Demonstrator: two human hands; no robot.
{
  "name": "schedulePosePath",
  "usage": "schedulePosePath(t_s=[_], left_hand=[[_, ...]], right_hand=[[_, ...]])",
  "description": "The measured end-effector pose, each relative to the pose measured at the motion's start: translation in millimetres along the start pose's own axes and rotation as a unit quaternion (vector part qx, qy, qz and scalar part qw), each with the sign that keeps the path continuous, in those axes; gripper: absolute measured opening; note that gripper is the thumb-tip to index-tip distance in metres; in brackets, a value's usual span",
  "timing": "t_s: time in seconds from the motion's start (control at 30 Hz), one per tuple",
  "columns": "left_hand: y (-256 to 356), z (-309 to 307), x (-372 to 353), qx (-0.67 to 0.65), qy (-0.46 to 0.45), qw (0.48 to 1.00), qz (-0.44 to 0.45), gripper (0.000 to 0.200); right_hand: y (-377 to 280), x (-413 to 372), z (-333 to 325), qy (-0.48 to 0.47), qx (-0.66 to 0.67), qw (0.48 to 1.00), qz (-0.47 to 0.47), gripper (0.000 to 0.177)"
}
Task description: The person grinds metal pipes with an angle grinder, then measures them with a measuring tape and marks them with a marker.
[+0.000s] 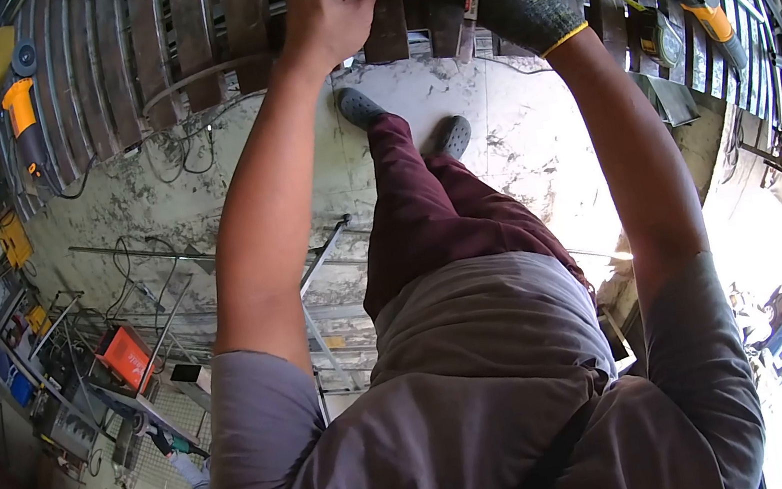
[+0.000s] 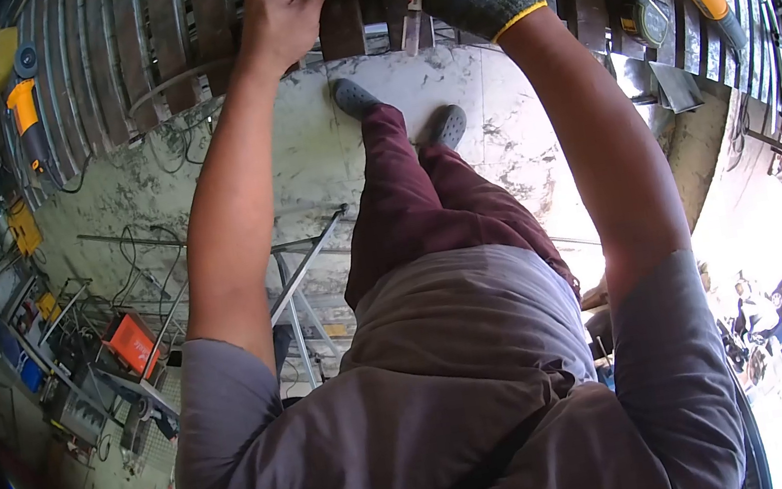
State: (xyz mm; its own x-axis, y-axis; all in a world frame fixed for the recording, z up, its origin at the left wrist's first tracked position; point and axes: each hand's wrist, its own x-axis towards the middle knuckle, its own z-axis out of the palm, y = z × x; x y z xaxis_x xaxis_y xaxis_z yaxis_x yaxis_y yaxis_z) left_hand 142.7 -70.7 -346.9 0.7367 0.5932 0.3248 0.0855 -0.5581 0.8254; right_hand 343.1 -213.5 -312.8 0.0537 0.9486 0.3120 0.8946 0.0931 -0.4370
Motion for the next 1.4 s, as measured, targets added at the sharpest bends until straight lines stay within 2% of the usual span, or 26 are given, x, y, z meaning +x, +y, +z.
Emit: schedulePosePath(t_s=[0.13,0.23,0.27,0.33,0.53,0.67,0.77,0.9,1.0,1.03,1.17,1.23,1.33,1.4], left_hand=[[1.9,0.5,0.3,0.018,0.016,1.000,0.016,0.010],[2.0,1.0,2.3,0.033,0.019,0.999,0.033,0.009],[1.7,0.1,2.4,0.042,0.018,0.998,0.039,0.009],[1.1,0.0,1.8,0.051,0.018,0.998,0.032,0.010],[0.2,-1.0,1.8,0.041,-0.011,0.999,-0.014,0.010],[4.7,-5.3,4.3,-0.001,-0.046,0.997,-0.066,0.013],[9.8,-18.5,17.7,0.012,-0.118,0.989,-0.085,0.018],[9.8,-31.4,42.9,0.078,-0.208,0.974,-0.039,0.025],[35.1,-41.9,71.9,0.135,-0.320,0.937,-0.049,0.026],[36.3,-37.4,80.1,0.163,-0.333,0.923,-0.101,0.025],[67.1,-33.4,111.6,0.216,-0.439,0.866,-0.105,0.024],[49.8,-22.0,117.5,0.206,-0.440,0.871,-0.068,0.025],[43.8,-7.1,120.9,0.194,-0.438,0.877,-0.039,0.028],[42.6,-1.3,125.8,0.230,-0.439,0.868,-0.002,0.029]], right_hand=[[0.4,2.5,-1.4,-0.015,0.040,0.997,0.071,0.044],[3.7,5.2,-2.2,-0.001,0.069,0.998,0.013,0.042],[1.7,5.9,-3.0,-0.001,0.060,0.998,0.021,0.041],[-3.5,5.7,-4.2,-0.003,0.043,0.998,0.039,0.039],[-0.8,6.3,4.0,0.014,0.033,0.999,0.015,0.038],[-4.8,9.2,3.4,0.017,0.074,0.997,0.019,0.037],[-4.8,8.4,4.9,0.034,0.076,0.996,0.016,0.036],[-3.0,7.3,3.2,0.007,0.063,0.997,0.051,0.034],[-3.4,5.7,2.3,0.001,0.070,0.995,0.067,0.031],[-3.7,5.2,3.4,0.004,0.076,0.995,0.071,0.030],[-1.2,7.3,9.0,0.005,0.057,0.997,0.057,0.022],[1.5,5.9,10.1,0.000,0.036,0.999,0.031,0.020],[-1.9,5.2,10.0,0.000,0.088,0.990,0.109,0.018],[1.0,4.0,15.6,0.039,0.123,0.988,0.089,0.019]])
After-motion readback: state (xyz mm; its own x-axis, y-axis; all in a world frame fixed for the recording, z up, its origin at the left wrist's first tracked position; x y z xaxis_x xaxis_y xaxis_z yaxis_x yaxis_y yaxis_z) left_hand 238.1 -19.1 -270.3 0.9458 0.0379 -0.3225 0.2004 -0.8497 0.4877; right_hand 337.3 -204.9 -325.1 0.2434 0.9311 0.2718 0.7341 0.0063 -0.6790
